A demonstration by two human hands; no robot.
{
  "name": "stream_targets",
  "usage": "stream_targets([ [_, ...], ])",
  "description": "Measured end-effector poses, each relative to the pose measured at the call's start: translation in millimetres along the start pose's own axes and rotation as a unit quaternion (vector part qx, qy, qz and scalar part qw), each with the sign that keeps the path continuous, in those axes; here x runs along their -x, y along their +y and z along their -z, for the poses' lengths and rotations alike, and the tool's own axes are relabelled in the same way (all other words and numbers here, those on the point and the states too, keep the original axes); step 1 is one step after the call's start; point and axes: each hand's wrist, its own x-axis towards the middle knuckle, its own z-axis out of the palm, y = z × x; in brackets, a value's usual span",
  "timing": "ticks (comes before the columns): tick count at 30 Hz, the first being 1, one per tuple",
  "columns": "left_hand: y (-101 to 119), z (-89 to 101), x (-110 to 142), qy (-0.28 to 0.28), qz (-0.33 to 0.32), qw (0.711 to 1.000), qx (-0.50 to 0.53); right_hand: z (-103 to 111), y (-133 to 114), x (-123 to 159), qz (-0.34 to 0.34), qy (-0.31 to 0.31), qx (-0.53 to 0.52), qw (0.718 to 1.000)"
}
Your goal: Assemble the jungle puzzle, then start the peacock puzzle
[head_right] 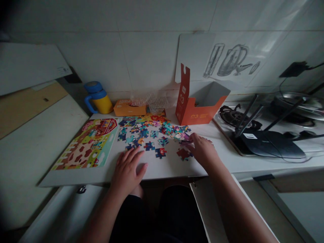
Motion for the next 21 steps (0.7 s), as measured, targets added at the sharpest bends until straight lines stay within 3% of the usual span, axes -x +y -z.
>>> stream_targets([
  [3,-0.5,-0.3,0.2,0.002,0.000,1.000,-0.004,-3.7,-27.8,11.1,-0.060,0.023,-0.150,0.987],
  [7,1.0,1.7,-0.7,-0.013,0.005,1.000,-0.013,-19.7,-56.9,22.2,-0.035,0.004,-0.300,0.953],
  [13,5.7,5.5,-1.6,-0.024,0.016,0.999,-0.027,-38.1,-67.3,26.7,-0.021,-0.017,-0.315,0.949],
  [21,5.2,2.5,-0.8,-0.010,0.015,1.000,-0.024,-33.4,-69.3,27.7,-0.021,-0.017,-0.307,0.951],
])
